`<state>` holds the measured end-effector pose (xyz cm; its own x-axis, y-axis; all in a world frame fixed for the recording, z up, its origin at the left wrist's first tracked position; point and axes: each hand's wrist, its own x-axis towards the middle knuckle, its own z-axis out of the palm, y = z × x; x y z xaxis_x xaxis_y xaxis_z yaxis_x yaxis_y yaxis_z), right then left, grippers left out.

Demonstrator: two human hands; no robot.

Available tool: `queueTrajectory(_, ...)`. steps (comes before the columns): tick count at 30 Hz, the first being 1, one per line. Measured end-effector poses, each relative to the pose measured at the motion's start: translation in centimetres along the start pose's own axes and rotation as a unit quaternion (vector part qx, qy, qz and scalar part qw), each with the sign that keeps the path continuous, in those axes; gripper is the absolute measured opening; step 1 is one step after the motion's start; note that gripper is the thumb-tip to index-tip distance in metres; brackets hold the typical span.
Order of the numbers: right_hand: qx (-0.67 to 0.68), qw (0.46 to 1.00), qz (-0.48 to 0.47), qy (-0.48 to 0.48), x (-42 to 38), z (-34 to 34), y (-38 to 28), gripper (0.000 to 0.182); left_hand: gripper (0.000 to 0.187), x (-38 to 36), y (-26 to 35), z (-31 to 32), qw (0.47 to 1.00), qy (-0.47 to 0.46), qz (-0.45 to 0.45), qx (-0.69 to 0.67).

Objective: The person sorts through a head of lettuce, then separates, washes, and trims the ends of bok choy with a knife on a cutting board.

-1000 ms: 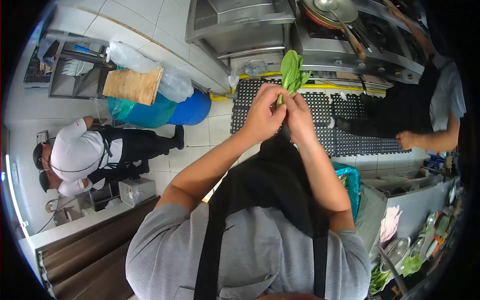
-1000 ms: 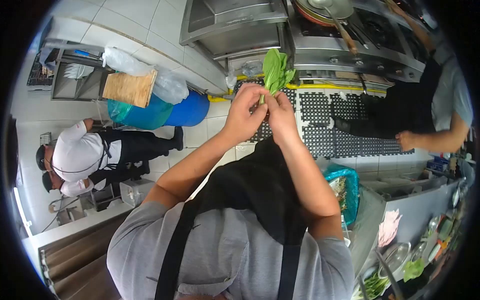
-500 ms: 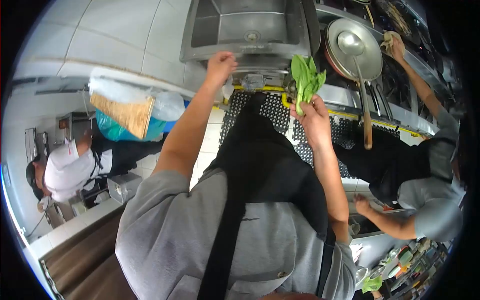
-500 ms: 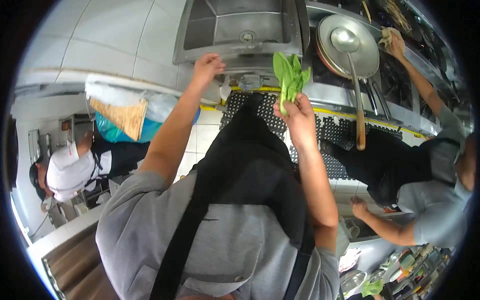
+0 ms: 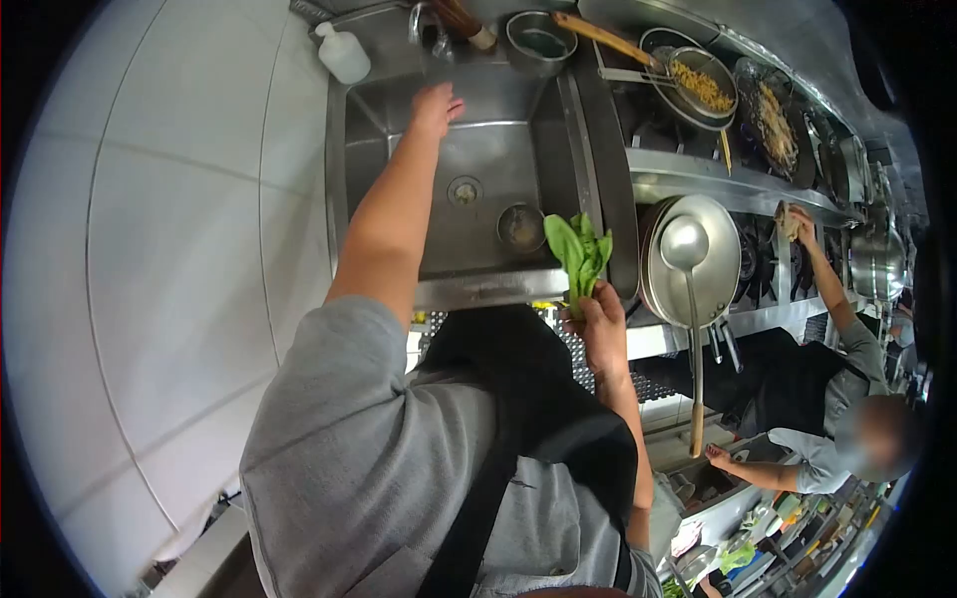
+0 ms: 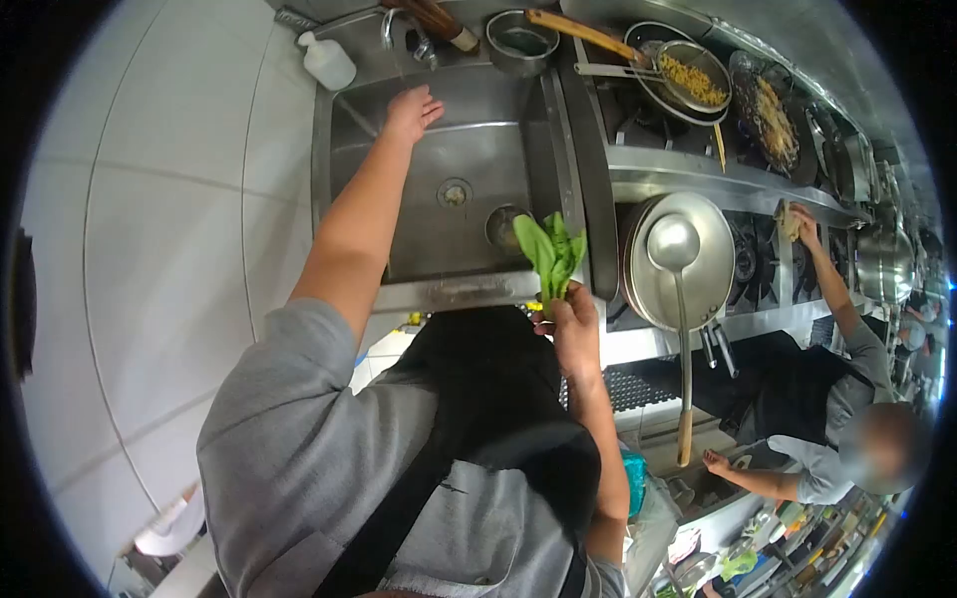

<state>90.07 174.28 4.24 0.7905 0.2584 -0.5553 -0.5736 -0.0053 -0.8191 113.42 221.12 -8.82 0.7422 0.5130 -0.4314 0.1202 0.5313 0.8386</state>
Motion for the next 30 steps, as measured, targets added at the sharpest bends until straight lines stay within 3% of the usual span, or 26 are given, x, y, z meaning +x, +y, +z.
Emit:
queueTrajectory(2, -0.025, 1.0, 0.01, 0.007, 2.7, 2.3, -1.2, 0.038, 0.046, 5.2, 0.8, 1.2, 0.998, 0.059, -0.029, 0.016)
queueTrajectory(3, -0.032, 0.999, 0.016, 0.0, 4.4, 3.1, -1.3, 0.038, 0.046, 8.3, 2.1, 1.6, 0.998, 0.058, -0.03, 0.012)
queueTrajectory(5, -0.055, 0.998, 0.021, -0.015, 7.3, 4.7, -2.0, 0.039, 0.034, 12.9, 4.2, 0.8, 0.989, 0.012, -0.128, -0.074)
queueTrajectory(9, -0.108, 0.99, 0.07, -0.066, 15.0, 7.2, -2.6, 0.039, 0.023, 12.2, 13.5, -1.0, 0.968, 0.006, -0.112, -0.224)
queueTrajectory(11, -0.153, 0.985, 0.032, -0.076, 19.4, 9.2, -3.2, 0.04, 0.022, 7.0, 15.1, -2.7, 0.993, -0.091, -0.038, 0.057)
queueTrajectory(12, -0.148, 0.985, 0.04, -0.08, 21.7, 10.5, -3.4, 0.041, 0.031, 5.3, 16.1, -2.5, 0.991, -0.074, 0.02, 0.106)
queueTrajectory(13, -0.146, 0.984, 0.051, -0.086, 24.0, 12.0, -3.8, 0.042, 0.031, 4.4, 16.6, -2.4, 0.991, -0.073, 0.011, 0.109)
queueTrajectory(15, -0.198, 0.975, 0.06, -0.077, 28.3, 16.0, -4.8, 0.044, 0.043, 2.4, 17.4, -2.0, 0.914, -0.082, 0.23, 0.323)
queueTrajectory(17, -0.232, 0.968, 0.04, -0.091, 33.5, 19.6, -4.9, 0.043, 0.049, -1.7, 18.5, 1.0, 0.854, -0.065, 0.24, 0.456)
queueTrajectory(20, -0.311, 0.944, 0.012, -0.11, 37.5, 26.2, -8.6, 0.043, 0.047, 0.9, 15.2, 0.6, 0.888, -0.189, 0.281, 0.31)
queueTrajectory(21, -0.342, 0.933, -0.022, -0.112, 38.7, 27.9, -9.5, 0.04, 0.047, 1.1, 15.1, -0.7, 0.89, -0.182, 0.285, 0.307)
queueTrajectory(23, -0.374, 0.919, -0.056, -0.115, 42.4, 29.8, -9.8, 0.039, 0.048, 0.6, 14.6, -3.3, 0.876, -0.199, 0.251, 0.361)
queueTrajectory(25, -0.542, 0.82, -0.173, -0.067, 47.0, 29.6, -8.0, 0.038, 0.05, -1.3, 10.8, -4.9, 0.959, -0.038, 0.163, 0.231)
queueTrajectory(26, -0.509, 0.845, -0.165, -0.018, 45.3, 30.3, -9.2, 0.036, 0.05, -0.8, 8.4, -5.6, 0.959, -0.038, 0.164, 0.228)
queueTrajectory(27, -0.512, 0.843, -0.164, -0.018, 45.3, 30.0, -9.6, 0.036, 0.049, -0.4, 5.6, -6.1, 0.974, -0.035, 0.037, 0.22)
queueTrajectory(28, -0.586, 0.772, -0.24, -0.05, 45.3, 29.2, -9.7, 0.04, 0.049, -0.7, 4.4, -5.9, 0.973, -0.031, -0.095, 0.206)
queueTrajectory(29, -0.651, 0.687, -0.311, -0.084, 45.2, 28.6, -9.4, 0.043, 0.049, -0.5, 3.3, -5.3, 0.974, -0.028, -0.101, 0.2)
queueTrajectory(30, -0.657, 0.683, -0.305, -0.092, 44.2, 28.6, -9.5, 0.043, 0.046, -0.8, 2.9, -4.0, 0.991, -0.048, -0.121, 0.043)
